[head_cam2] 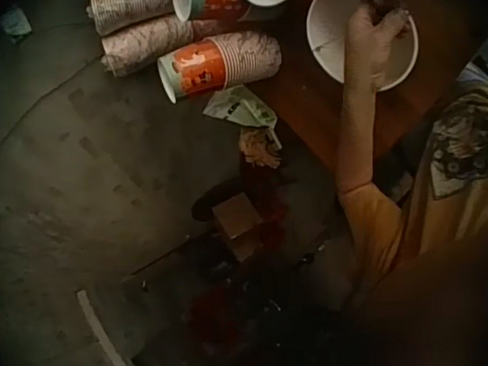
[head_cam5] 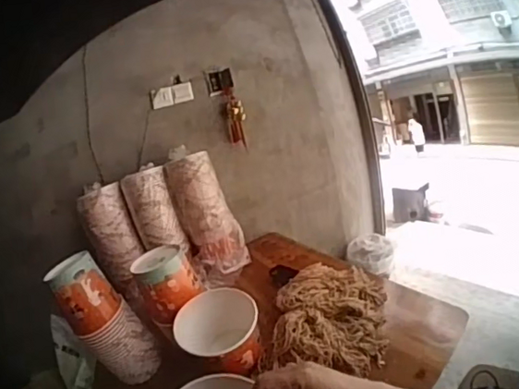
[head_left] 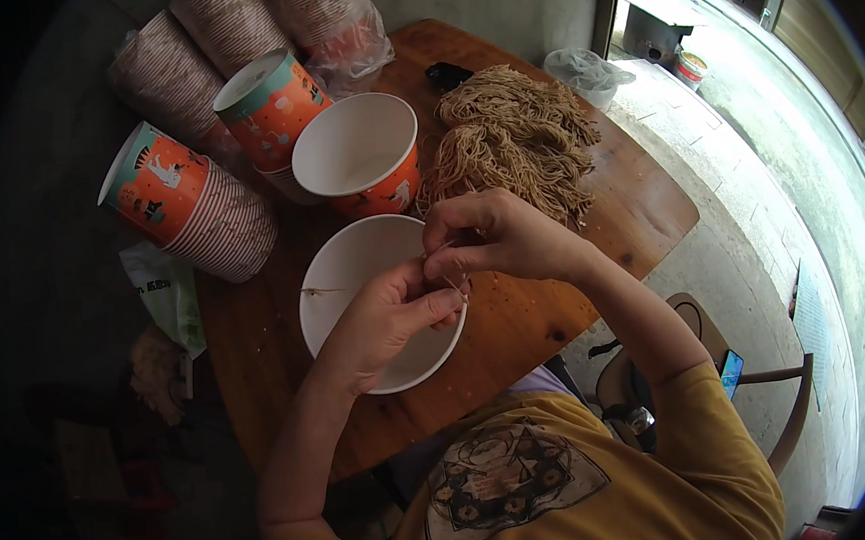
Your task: Thread handles onto paper containers.
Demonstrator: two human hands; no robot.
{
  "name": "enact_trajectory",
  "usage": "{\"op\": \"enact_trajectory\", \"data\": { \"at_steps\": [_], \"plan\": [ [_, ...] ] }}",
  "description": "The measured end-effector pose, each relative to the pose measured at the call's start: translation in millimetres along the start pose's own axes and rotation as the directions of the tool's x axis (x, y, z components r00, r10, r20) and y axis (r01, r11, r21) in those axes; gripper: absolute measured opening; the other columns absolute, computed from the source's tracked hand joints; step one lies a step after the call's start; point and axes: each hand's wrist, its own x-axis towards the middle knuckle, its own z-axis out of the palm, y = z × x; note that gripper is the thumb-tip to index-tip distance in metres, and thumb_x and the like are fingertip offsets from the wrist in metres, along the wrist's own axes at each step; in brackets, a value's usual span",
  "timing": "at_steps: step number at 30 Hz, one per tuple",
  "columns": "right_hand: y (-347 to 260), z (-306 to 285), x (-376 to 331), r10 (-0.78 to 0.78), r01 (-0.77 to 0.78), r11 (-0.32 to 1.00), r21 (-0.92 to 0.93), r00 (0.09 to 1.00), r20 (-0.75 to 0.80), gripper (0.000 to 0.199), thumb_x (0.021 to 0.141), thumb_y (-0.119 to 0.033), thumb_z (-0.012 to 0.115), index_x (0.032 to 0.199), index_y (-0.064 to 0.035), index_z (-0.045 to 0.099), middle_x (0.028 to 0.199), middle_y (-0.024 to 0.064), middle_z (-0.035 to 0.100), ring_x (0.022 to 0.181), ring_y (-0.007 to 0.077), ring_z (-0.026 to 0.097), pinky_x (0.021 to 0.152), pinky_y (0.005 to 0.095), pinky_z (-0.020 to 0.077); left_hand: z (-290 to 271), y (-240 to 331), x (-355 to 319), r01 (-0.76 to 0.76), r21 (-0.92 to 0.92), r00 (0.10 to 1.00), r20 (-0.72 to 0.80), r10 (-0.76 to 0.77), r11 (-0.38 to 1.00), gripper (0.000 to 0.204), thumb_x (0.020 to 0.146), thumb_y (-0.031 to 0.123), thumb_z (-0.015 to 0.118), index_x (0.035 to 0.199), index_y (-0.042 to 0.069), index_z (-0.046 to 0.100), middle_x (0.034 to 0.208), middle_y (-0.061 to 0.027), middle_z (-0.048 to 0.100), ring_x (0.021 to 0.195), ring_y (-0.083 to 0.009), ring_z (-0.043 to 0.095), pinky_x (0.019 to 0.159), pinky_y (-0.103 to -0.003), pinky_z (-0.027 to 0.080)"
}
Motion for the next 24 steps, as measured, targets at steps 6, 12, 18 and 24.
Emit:
{"op": "enact_trajectory", "data": {
  "at_steps": [6, 12, 18, 24],
  "plan": [
    [3, 0, -5, -0.107, 0.073, 0.95, -0.304, 0.99, -0.096, 0.012, 0.082, -0.01, 0.069, 0.089, -0.0032, 0.063, 0.082, 0.0063, 0.06, 0.081, 0.0184, 0.061, 0.069, 0.0298, 0.048, 2, -2, 2, 0.012, 0.031, 0.998, -0.06, -0.01, 0.999, 0.017, 0.093, 0.016, 0.06, 0.103, 0.004, 0.063, 0.092, 0.0038, 0.059, 0.081, -0.0033, 0.05, 0.076, -0.02, 0.044],
    [-3, 8, -34, -0.272, 0.103, 0.873, -0.478, 0.914, -0.3, 0.016, 0.082, -0.01, 0.067, 0.096, -0.0063, 0.063, 0.088, 0.0078, 0.058, 0.083, 0.0249, 0.059, 0.072, 0.0341, 0.0483, 1, -3, 2, 0.024, 0.033, 0.993, -0.118, -0.02, 0.999, 0.016, 0.092, 0.016, 0.061, 0.102, 0.003, 0.063, 0.088, 0.0042, 0.059, 0.078, -0.0032, 0.05, 0.074, -0.019, 0.043],
    [-6, 25, -54, -0.296, 0.096, 0.8, -0.592, 0.922, -0.251, 0.016, 0.077, -0.012, 0.07, 0.086, -0.0079, 0.058, 0.077, 0.0053, 0.053, 0.072, 0.0246, 0.056, 0.063, 0.0352, 0.0477, 6, -1, 5, 0.035, 0.034, 0.995, -0.096, -0.032, 0.999, 0.014, 0.092, 0.014, 0.06, 0.1, 0.003, 0.062, 0.087, 0.0036, 0.058, 0.078, -0.0034, 0.049, 0.073, -0.019, 0.043],
    [-10, 48, -61, -0.303, -0.013, 0.745, -0.667, 0.884, -0.356, 0.019, 0.074, -0.01, 0.07, 0.083, -0.0077, 0.054, 0.075, 0.0057, 0.051, 0.067, 0.024, 0.054, 0.059, 0.0347, 0.0458, 7, 0, 6, 0.041, 0.002, 0.993, -0.115, -0.04, 0.999, 0.009, 0.092, 0.012, 0.059, 0.098, 0.005, 0.059, 0.087, 0.0024, 0.058, 0.078, -0.0046, 0.051, 0.071, -0.02, 0.044]
  ]
}}
